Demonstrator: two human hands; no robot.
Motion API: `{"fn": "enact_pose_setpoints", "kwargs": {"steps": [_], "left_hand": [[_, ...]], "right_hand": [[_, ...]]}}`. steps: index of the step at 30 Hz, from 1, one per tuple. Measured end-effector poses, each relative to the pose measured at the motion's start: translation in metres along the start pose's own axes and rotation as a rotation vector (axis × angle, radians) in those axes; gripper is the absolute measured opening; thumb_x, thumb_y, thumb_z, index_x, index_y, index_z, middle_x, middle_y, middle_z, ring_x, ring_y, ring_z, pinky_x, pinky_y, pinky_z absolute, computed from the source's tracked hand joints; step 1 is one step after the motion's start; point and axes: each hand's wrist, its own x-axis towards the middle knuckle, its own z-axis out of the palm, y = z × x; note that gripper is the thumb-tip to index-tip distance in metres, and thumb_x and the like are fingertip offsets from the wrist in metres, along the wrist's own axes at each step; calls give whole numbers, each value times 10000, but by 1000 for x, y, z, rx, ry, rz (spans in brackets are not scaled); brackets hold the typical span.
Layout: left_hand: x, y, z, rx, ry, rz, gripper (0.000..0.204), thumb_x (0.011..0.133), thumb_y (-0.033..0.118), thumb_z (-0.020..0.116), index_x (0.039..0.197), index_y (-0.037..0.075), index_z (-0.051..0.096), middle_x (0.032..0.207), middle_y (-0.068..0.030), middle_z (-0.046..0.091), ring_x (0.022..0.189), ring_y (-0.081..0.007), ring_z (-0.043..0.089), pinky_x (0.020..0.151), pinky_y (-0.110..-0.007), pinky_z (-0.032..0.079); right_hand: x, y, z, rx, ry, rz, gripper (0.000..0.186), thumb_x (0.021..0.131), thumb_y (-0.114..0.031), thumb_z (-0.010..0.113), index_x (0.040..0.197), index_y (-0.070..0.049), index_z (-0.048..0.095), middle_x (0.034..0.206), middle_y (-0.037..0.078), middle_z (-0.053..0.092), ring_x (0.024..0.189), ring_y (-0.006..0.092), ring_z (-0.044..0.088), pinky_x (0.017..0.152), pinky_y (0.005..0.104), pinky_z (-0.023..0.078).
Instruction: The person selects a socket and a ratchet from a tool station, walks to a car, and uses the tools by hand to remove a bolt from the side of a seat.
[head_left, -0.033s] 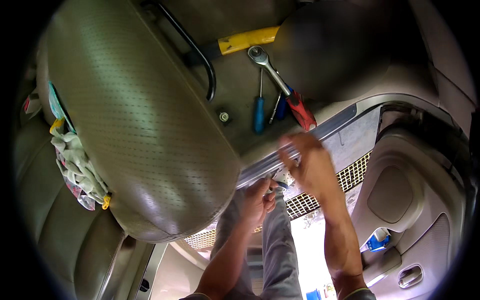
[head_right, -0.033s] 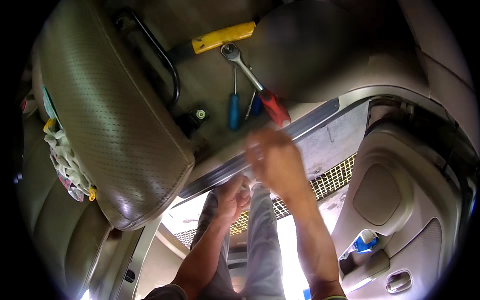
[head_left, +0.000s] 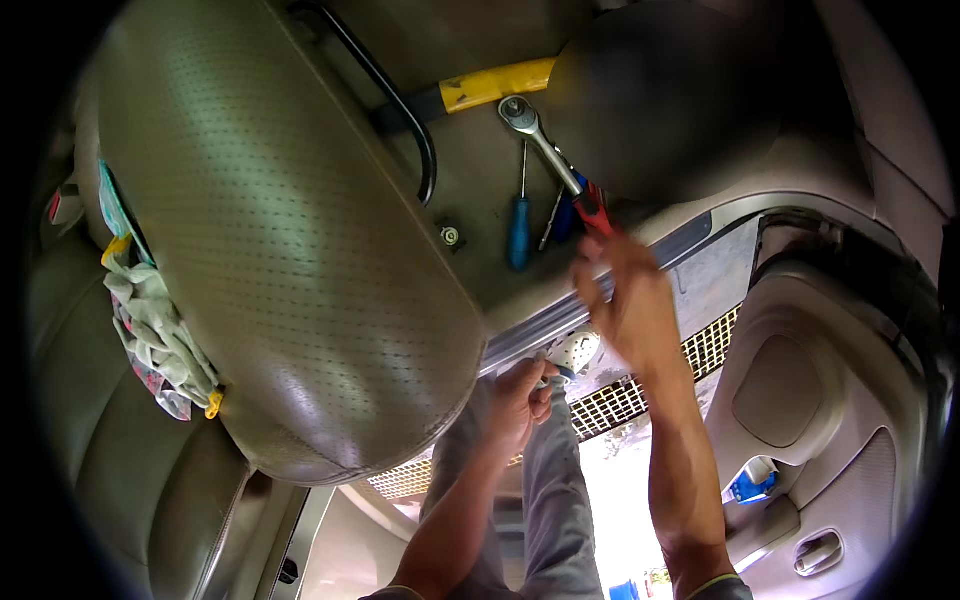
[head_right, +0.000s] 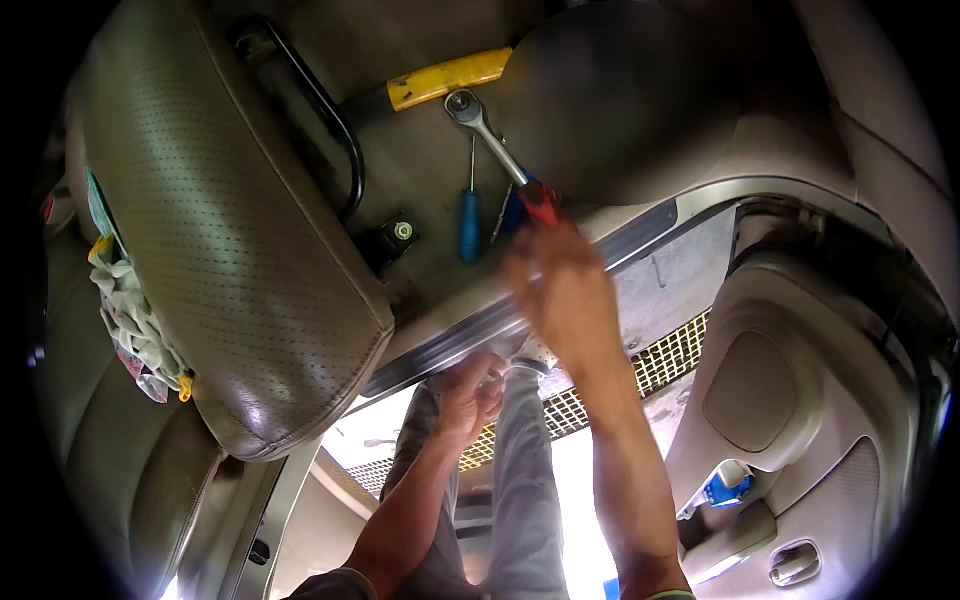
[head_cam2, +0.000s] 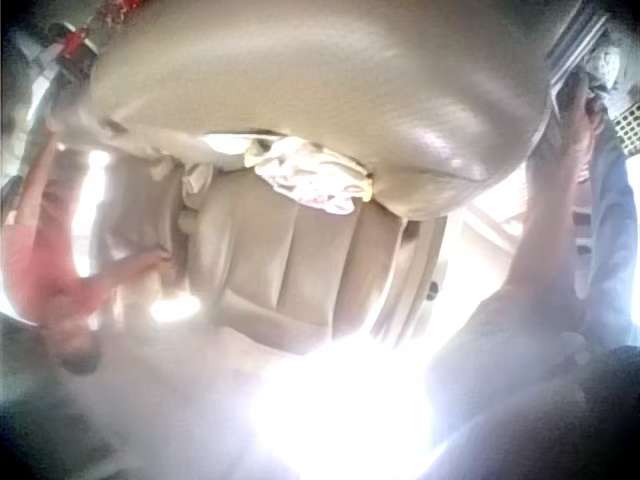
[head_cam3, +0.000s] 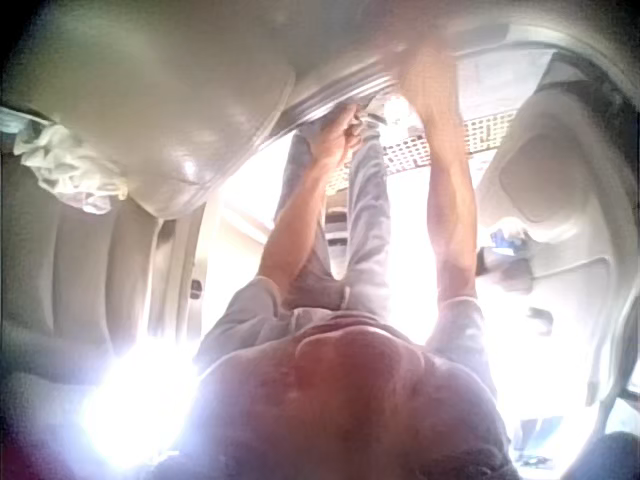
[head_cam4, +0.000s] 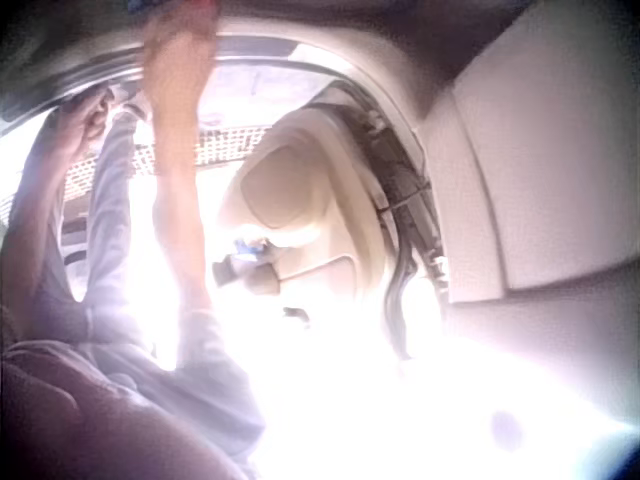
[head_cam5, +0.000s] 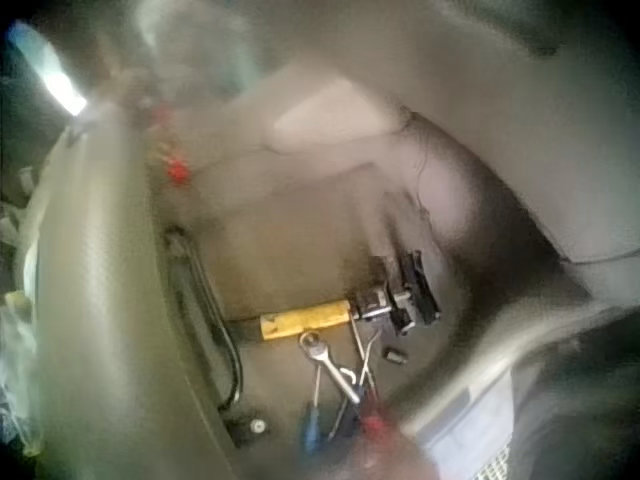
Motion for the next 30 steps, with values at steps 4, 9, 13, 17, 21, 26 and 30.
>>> {"fn": "enact_pose_setpoints", "kwargs": {"steps": [4, 9, 13, 17, 21, 26, 30], "left_hand": [[-1, -4, 10, 160, -56, -12, 313, 968, 317, 610, 930, 9, 650, 538, 29, 417, 429, -45, 343, 401, -229, 254], [1, -10, 12, 218, -16, -28, 245, 955, 241, 614, 878, 13, 663, 583, 23, 494, 458, -50, 396, 420, -226, 305], [3, -31, -13, 301, 66, -18, 251, 914, 257, 633, 863, 16, 674, 587, 5, 489, 453, -84, 422, 423, -254, 350], [-3, -29, -18, 445, 85, -42, 277, 952, 351, 573, 912, 92, 663, 698, 23, 516, 559, -54, 414, 480, -221, 352], [-10, -4, -9, 372, 158, 140, 257, 995, 297, 565, 908, 71, 649, 582, 58, 461, 424, -33, 377, 373, -219, 257], [-17, 28, 25, 171, 269, 442, 358, 997, 315, 573, 795, 31, 655, 597, -4, 535, 418, -51, 390, 379, -226, 300], [-2, 37, 32, 75, 287, 499, 324, 985, 243, 590, 760, 22, 663, 658, -54, 626, 415, -71, 393, 378, -227, 297]], "right_hand": [[67, 10, 19, -317, -62, 195, 378, 832, -197, 659, 1160, -32, 573, 1088, 225, 615, 915, 435, 643, 824, 501, 524], [87, 13, 67, -325, -168, 451, 348, 841, -246, 650, 1119, -47, 585, 1082, 254, 638, 997, 466, 626, 875, 528, 505], [95, -1, 67, -282, -313, 565, 264, 869, -190, 544, 1060, -27, 625, 1033, 259, 674, 1048, 416, 634, 896, 520, 501], [87, 10, 60, 153, -297, 613, 282, 897, -278, 587, 998, -18, 624, 783, 190, 660, 734, 315, 674, 637, 452, 531], [53, -16, 17, 576, -349, 846, 345, 932, -361, 598, 953, -16, 606, 587, 82, 540, 453, 166, 525, 402, 339, 416], [-38, -9, -29, 512, -310, 628, 259, 946, -287, 634, 930, -28, 638, 591, 3, 536, 516, 94, 498, 477, 275, 393], [-95, 3, -53, 455, -282, 328, 184, 918, -177, 666, 1032, -32, 665, 741, 43, 628, 623, 118, 569, 571, 281, 447]]}}
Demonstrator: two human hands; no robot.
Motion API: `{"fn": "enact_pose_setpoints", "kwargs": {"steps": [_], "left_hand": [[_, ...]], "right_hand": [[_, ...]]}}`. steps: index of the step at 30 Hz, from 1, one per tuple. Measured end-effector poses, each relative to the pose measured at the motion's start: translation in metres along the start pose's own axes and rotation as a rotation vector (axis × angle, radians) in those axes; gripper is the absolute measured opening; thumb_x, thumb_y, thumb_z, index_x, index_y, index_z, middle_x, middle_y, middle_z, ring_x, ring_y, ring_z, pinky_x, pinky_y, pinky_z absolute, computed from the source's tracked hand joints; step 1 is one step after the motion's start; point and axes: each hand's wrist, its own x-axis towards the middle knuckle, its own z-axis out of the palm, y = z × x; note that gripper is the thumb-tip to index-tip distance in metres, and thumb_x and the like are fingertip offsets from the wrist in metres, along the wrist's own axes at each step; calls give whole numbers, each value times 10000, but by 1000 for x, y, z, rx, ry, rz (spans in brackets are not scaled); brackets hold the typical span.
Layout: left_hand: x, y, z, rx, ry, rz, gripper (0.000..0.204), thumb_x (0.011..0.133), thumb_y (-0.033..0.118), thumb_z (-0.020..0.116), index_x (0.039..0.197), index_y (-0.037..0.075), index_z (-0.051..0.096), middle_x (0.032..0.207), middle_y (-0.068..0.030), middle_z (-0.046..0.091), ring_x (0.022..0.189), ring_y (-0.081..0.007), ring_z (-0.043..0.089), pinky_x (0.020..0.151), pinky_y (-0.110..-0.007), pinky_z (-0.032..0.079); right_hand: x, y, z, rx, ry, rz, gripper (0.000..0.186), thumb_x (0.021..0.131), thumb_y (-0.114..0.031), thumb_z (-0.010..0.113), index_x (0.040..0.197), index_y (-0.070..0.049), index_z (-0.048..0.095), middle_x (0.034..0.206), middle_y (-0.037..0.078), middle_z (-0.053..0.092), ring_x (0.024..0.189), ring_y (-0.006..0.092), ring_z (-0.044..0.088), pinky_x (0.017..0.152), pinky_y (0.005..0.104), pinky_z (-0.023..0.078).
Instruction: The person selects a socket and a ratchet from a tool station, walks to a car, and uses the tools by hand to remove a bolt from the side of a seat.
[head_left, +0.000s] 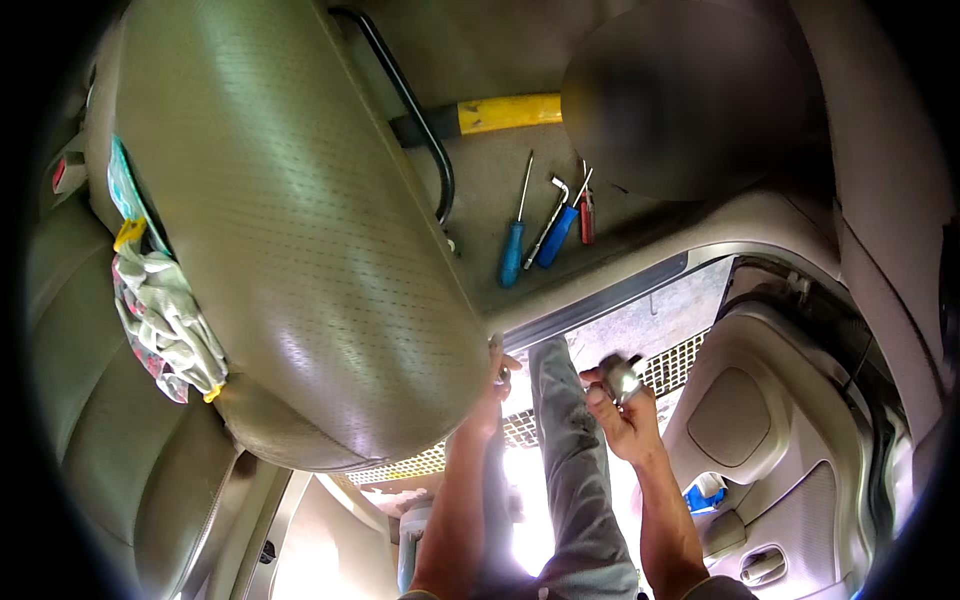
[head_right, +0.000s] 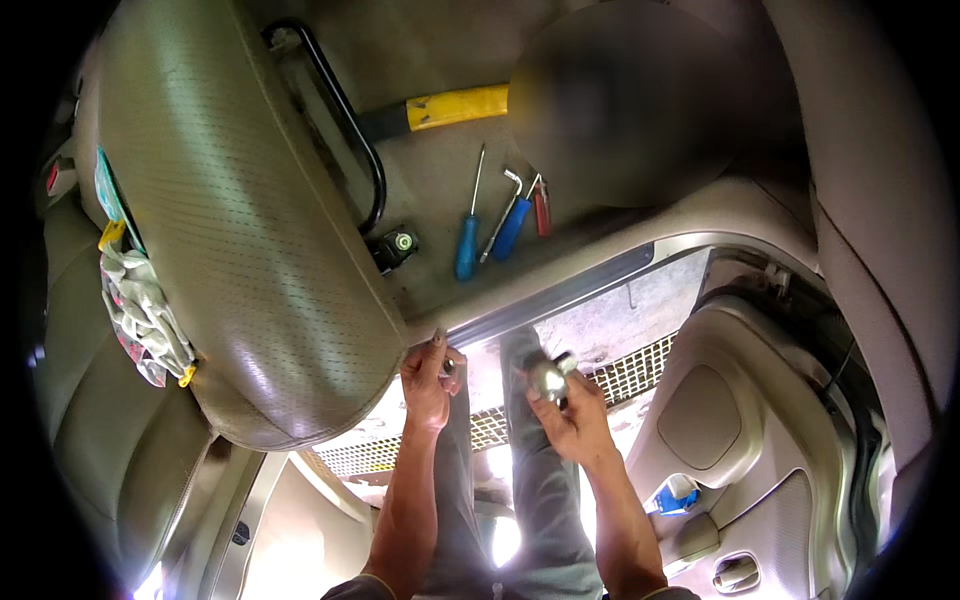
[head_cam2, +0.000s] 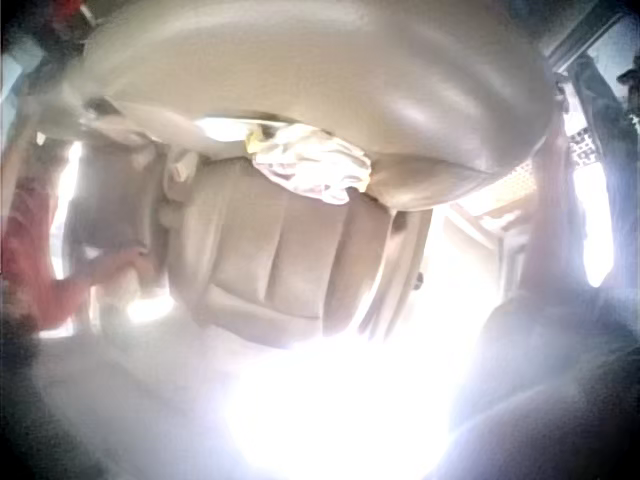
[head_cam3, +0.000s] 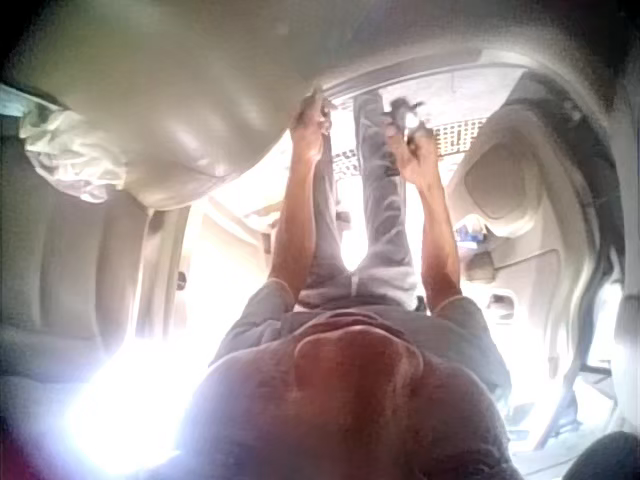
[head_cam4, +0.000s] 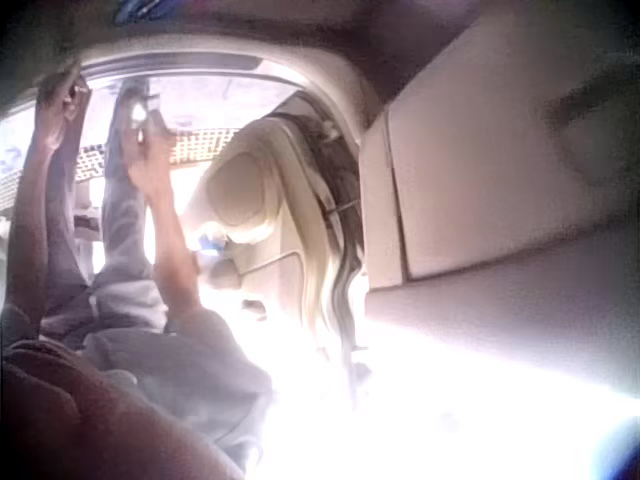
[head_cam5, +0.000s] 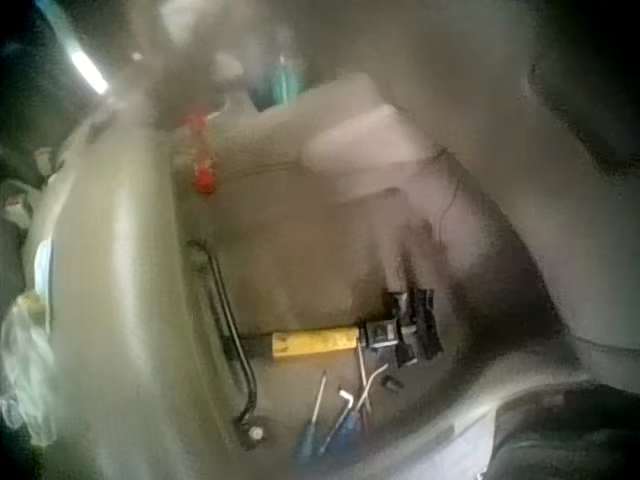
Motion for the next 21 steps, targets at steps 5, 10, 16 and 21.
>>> {"fn": "enact_pose_setpoints", "kwargs": {"steps": [5, 10, 16, 21], "left_hand": [[11, 16, 16, -33, -131, 29, 237, 944, 142, 608, 750, 11, 645, 669, -71, 630, 424, -80, 374, 383, -225, 279], [18, 12, 12, 253, -272, 136, 266, 915, 106, 612, 677, -11, 619, 604, -56, 587, 434, -69, 409, 401, -235, 273], [20, 10, -4, 159, -252, -59, 316, 926, 159, 637, 670, -25, 619, 593, -77, 589, 444, -81, 454, 412, -244, 302], [33, 2, -13, 279, -122, 27, 292, 926, 216, 656, 720, 9, 652, 597, -31, 591, 462, -52, 438, 425, -229, 303]], "right_hand": [[2, -5, 17, -144, -93, 65, 382, 934, -224, 637, 1213, -4, 496, 868, 162, 680, 716, 261, 674, 643, 352, 533], [-5, 38, 51, 120, -225, 219, 446, 972, -450, 540, 960, -9, 606, 598, 104, 558, 516, 220, 595, 492, 360, 446], [2, 36, 82, 643, -262, 444, 711, 985, -626, 345, 805, 11, 605, 485, 9, 469, 436, 101, 467, 427, 274, 348], [-9, 62, 107, 936, -151, 468, 754, 944, -690, 366, 803, 13, 601, 483, 5, 459, 432, 82, 444, 425, 253, 331]]}}
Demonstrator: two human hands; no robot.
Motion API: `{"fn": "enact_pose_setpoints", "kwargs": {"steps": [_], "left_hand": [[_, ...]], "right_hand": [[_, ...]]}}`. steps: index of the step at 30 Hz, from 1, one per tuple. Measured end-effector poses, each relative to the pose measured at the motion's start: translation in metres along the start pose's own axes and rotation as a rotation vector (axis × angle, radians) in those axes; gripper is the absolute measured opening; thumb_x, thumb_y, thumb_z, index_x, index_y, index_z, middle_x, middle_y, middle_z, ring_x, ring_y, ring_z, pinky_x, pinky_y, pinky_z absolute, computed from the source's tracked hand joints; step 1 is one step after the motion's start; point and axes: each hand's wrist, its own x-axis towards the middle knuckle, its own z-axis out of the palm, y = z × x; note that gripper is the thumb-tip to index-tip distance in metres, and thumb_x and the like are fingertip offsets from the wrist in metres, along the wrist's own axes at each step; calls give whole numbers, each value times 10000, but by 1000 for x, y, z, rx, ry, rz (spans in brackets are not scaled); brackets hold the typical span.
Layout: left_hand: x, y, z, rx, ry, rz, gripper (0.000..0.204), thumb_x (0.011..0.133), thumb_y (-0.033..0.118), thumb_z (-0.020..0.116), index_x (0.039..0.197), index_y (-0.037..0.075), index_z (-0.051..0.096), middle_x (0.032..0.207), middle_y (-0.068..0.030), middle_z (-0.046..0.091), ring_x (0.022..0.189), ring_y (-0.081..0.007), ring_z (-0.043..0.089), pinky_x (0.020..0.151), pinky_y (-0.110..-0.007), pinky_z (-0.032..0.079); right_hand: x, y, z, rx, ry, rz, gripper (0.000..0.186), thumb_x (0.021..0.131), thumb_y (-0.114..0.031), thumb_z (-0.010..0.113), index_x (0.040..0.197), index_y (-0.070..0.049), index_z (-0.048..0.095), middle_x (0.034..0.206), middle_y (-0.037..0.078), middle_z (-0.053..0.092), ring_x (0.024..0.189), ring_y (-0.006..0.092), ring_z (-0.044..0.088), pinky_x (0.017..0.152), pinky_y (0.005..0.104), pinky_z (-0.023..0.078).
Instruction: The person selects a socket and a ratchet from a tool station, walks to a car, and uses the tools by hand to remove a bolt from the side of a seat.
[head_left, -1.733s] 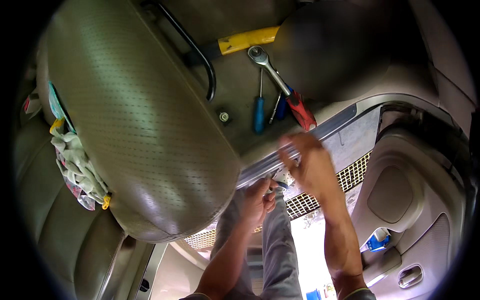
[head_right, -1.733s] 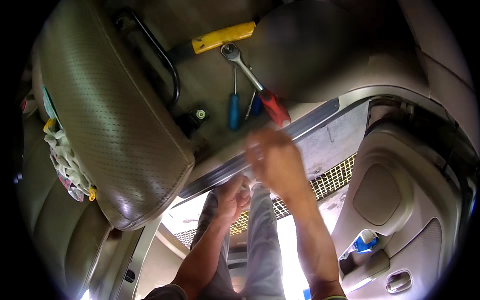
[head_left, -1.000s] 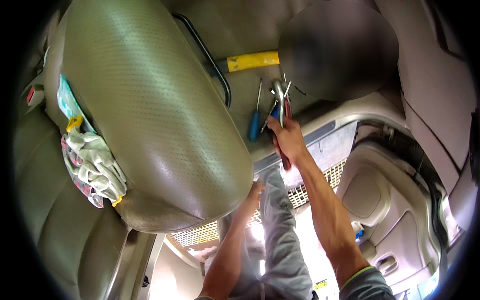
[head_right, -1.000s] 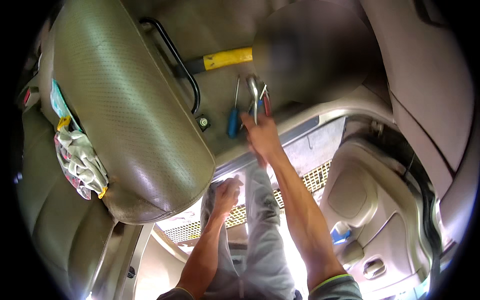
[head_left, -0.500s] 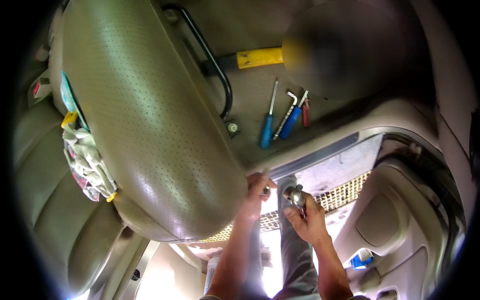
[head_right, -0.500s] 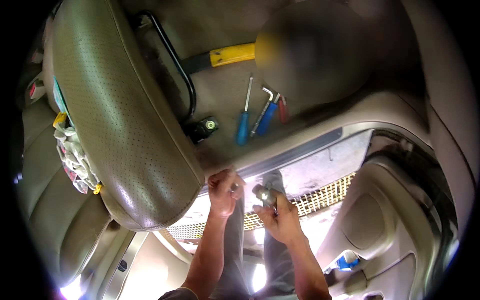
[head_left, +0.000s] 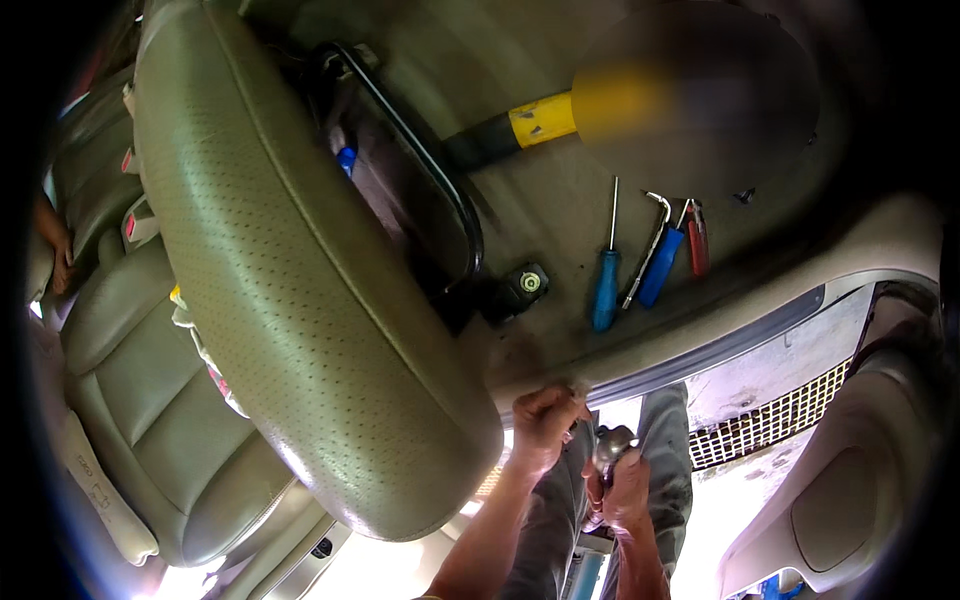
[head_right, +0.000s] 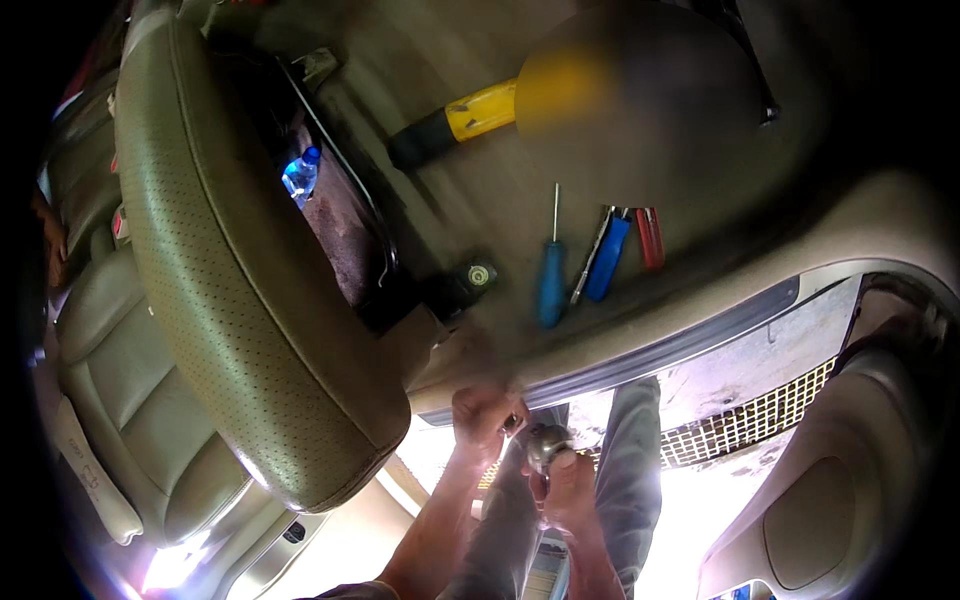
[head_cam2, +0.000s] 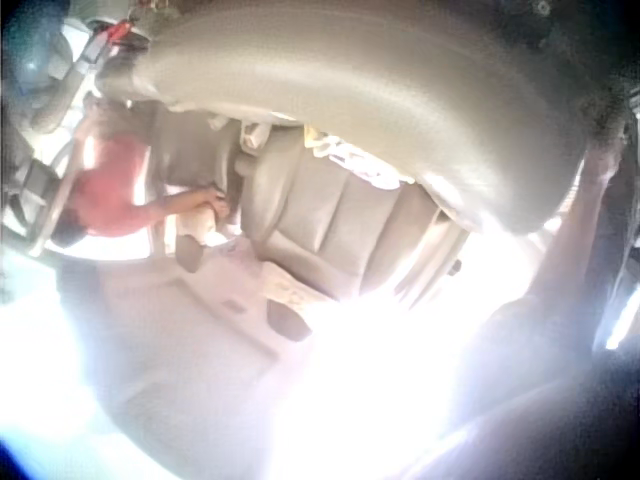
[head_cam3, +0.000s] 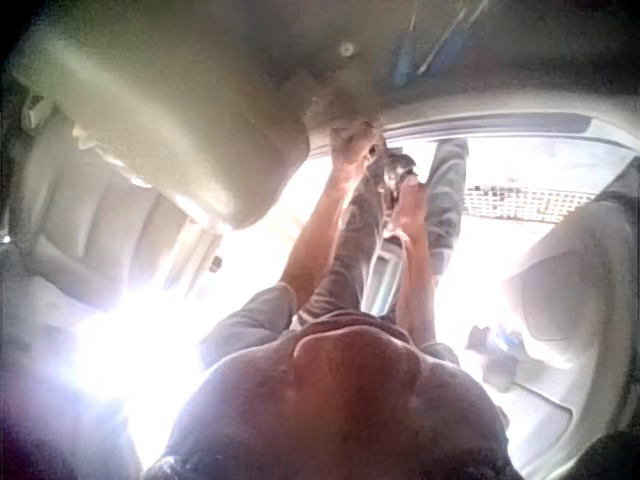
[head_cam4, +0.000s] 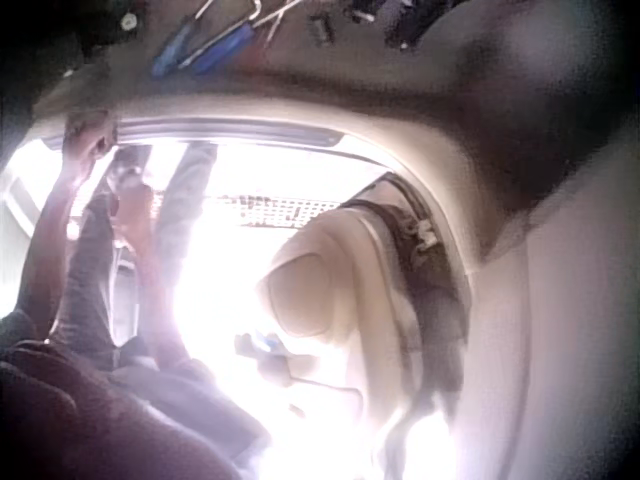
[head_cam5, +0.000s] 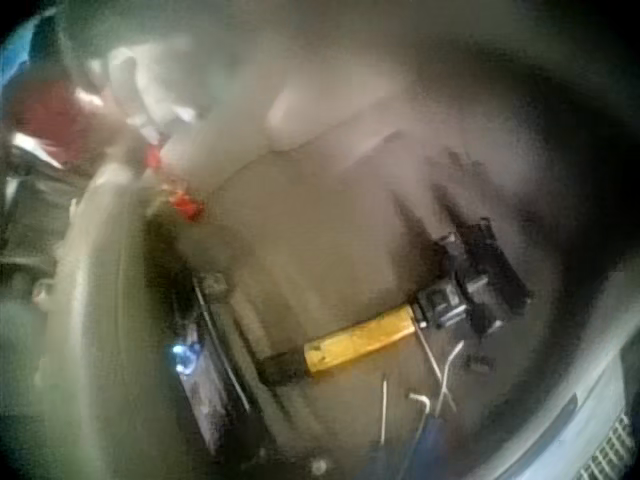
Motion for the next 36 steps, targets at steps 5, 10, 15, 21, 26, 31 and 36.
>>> {"fn": "enact_pose_setpoints", "kwargs": {"steps": [5, 10, 15, 21, 26, 31, 36], "left_hand": [[-4, 3, 11, 221, -79, 133, 323, 938, 200, 667, 682, 5, 638, 579, -3, 574, 491, -51, 434, 448, -237, 310], [-10, 6, 8, 347, -60, 136, 380, 957, 204, 638, 633, 8, 607, 521, 5, 487, 489, -68, 406, 464, -267, 319], [-26, 4, 3, 440, -17, 91, 378, 987, 235, 563, 690, 4, 605, 548, -22, 530, 503, -85, 446, 473, -284, 342], [-52, 5, 4, 403, -10, 136, 327, 997, 163, 517, 724, -3, 587, 574, -13, 539, 506, -70, 422, 479, -259, 313], [-67, 11, 3, 109, -39, -138, 370, 1010, 243, 477, 728, 24, 572, 643, -11, 510, 560, -82, 422, 520, -260, 341], [-79, -7, -13, -104, -68, -341, 341, 1004, 240, 454, 764, 22, 560, 737, -44, 525, 626, -105, 461, 556, -271, 366], [-85, -5, -17, -108, -25, -555, 284, 976, 204, 436, 810, 5, 551, 694, -84, 540, 526, -144, 503, 479, -278, 418]], "right_hand": [[-2, -16, 7, -200, 25, 23, 731, 944, -689, 367, 766, -20, 599, 504, 8, 480, 426, 82, 444, 399, 254, 320], [-7, -21, 12, 12, -50, 261, 737, 941, -720, 302, 786, -53, 574, 489, 4, 434, 378, 95, 375, 359, 270, 271], [-22, -25, 20, 293, -128, 459, 765, 903, -782, 263, 733, -84, 525, 444, -6, 348, 322, 110, 285, 318, 287, 181], [-46, -37, 26, 385, -84, 695, 793, 905, -786, 242, 631, -91, 509, 438, -7, 345, 334, 114, 301, 343, 281, 216], [-61, -37, 24, -128, 38, 509, 720, 972, -658, 328, 718, -42, 599, 506, 23, 486, 433, 108, 458, 411, 261, 324], [-54, -20, 8, -436, -193, 168, 446, 983, -398, 548, 775, -12, 630, 563, 54, 549, 515, 147, 577, 475, 317, 435], [-35, -26, -1, -861, -410, 8, 444, 1020, -340, 438, 791, -13, 632, 628, 132, 643, 619, 263, 676, 546, 368, 513]]}}
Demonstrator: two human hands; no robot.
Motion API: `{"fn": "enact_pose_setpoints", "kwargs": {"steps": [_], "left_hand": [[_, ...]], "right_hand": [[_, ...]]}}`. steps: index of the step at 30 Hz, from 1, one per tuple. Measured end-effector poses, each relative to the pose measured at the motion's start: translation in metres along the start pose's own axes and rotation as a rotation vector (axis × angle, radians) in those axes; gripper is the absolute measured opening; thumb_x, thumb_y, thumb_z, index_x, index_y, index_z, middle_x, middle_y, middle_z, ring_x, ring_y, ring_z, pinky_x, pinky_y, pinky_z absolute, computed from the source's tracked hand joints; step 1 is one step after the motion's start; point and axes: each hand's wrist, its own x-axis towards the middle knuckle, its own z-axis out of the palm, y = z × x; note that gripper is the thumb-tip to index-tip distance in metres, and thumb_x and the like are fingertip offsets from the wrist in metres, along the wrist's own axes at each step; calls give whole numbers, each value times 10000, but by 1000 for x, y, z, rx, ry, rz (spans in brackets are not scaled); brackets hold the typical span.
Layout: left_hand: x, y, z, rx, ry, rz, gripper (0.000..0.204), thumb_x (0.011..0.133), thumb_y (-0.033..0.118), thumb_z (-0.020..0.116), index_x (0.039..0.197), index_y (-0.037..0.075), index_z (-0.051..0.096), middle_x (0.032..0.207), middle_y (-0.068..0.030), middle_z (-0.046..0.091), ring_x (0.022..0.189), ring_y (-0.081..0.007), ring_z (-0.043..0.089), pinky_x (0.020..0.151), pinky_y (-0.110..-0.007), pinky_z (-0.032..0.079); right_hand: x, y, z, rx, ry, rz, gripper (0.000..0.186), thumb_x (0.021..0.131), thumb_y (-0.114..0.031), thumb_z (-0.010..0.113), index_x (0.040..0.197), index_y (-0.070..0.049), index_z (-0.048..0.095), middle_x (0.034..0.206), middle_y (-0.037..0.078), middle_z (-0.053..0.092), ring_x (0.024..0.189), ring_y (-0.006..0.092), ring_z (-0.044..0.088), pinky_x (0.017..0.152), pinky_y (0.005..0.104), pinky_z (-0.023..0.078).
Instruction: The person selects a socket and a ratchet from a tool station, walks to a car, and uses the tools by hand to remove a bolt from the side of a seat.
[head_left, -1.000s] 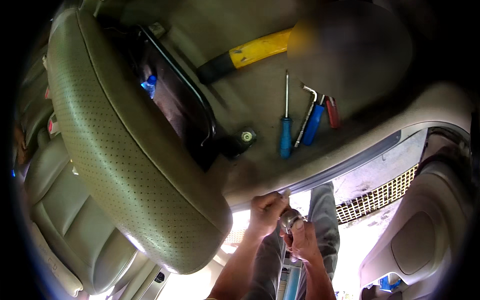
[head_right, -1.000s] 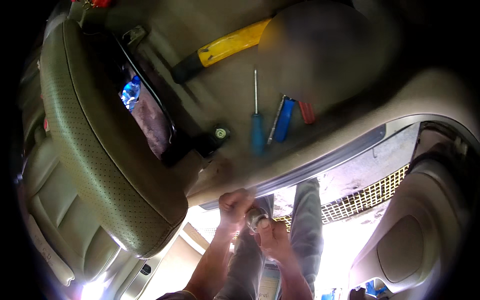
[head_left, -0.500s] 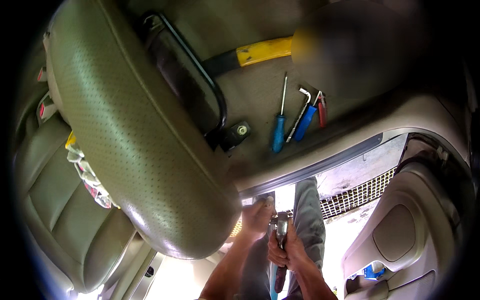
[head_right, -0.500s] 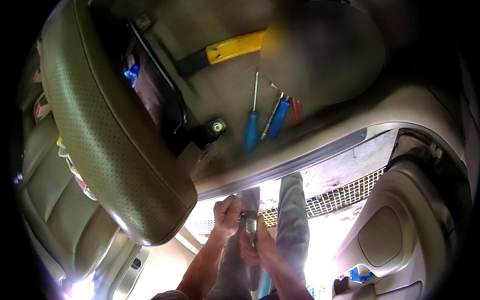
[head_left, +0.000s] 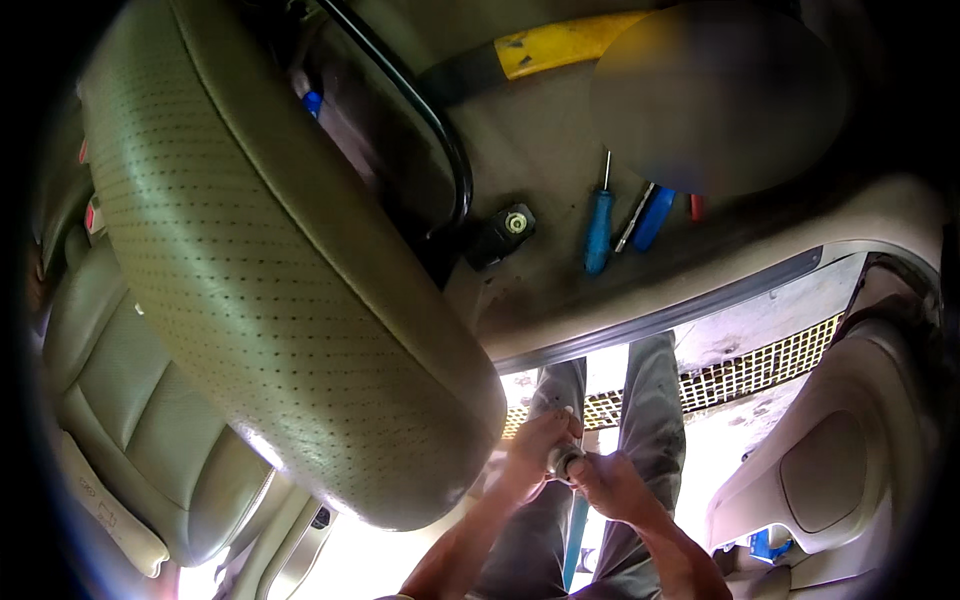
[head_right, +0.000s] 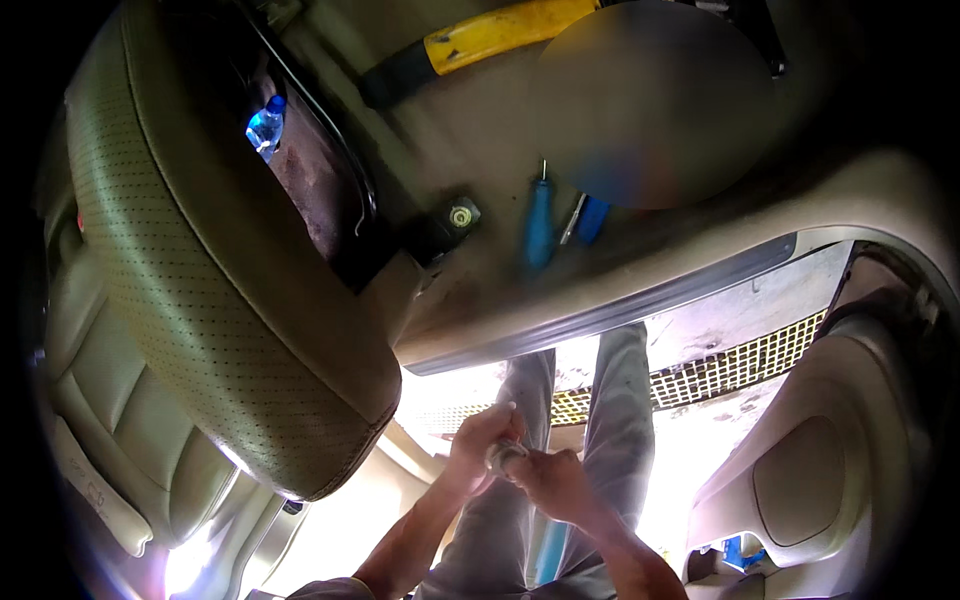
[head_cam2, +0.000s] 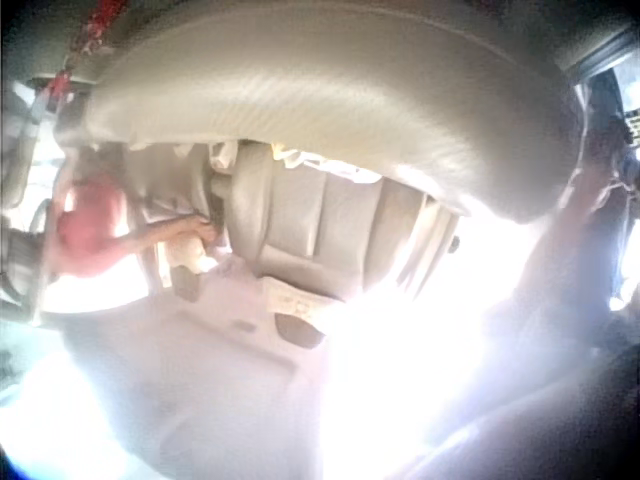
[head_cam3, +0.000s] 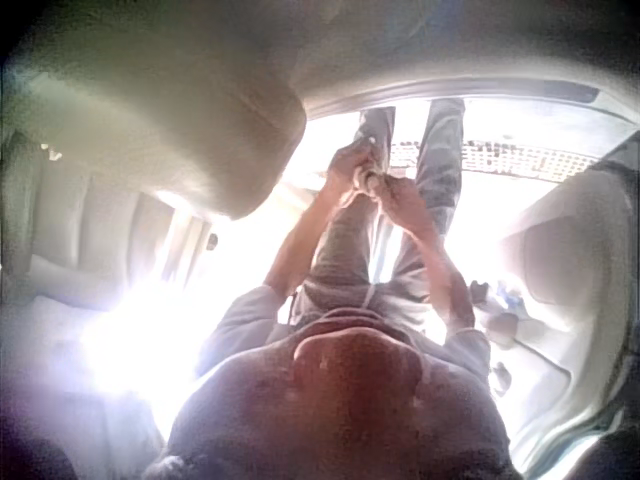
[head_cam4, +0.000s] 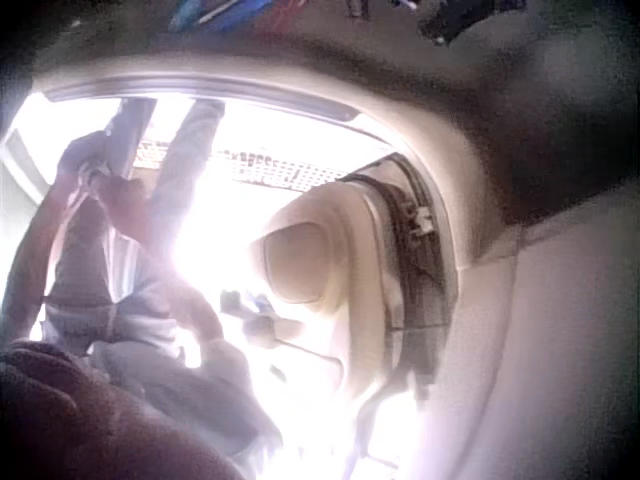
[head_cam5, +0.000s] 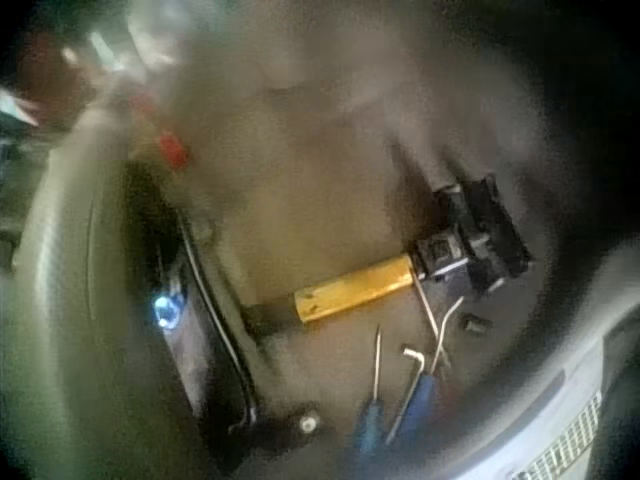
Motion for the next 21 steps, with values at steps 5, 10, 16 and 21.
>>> {"fn": "enact_pose_setpoints", "kwargs": {"steps": [5, 10, 16, 21], "left_hand": [[9, 5, 19, -12, 161, 19, 287, 982, 224, 414, 859, 10, 561, 645, -92, 554, 428, -114, 473, 366, -241, 372], [29, 35, 26, -122, 108, 145, 317, 1008, 276, 475, 811, 46, 569, 579, -30, 520, 398, -75, 411, 344, -243, 275], [52, 73, 39, -156, 184, 195, 355, 975, 345, 556, 780, 56, 617, 539, -15, 517, 351, -57, 343, 336, -228, 194], [59, 92, 31, -41, 153, 208, 366, 1023, 351, 467, 837, 73, 615, 558, -22, 516, 408, -94, 445, 373, -234, 342]], "right_hand": [[3, 7, 6, 305, 36, 351, 542, 1029, -465, 387, 902, -6, 647, 581, 95, 601, 571, 221, 652, 533, 341, 498], [1, -26, -5, 409, 167, 272, 432, 1025, -421, 457, 1020, -19, 618, 586, 50, 588, 550, 133, 615, 529, 285, 482], [-8, -10, 1, 590, 205, 138, 353, 1045, -334, 449, 1009, -7, 574, 744, 43, 600, 550, 92, 578, 498, 232, 468], [1, -34, 17, 678, 323, 258, 412, 1032, -389, 463, 903, -9, 555, 655, 35, 575, 495, 78, 545, 444, 225, 433]]}}
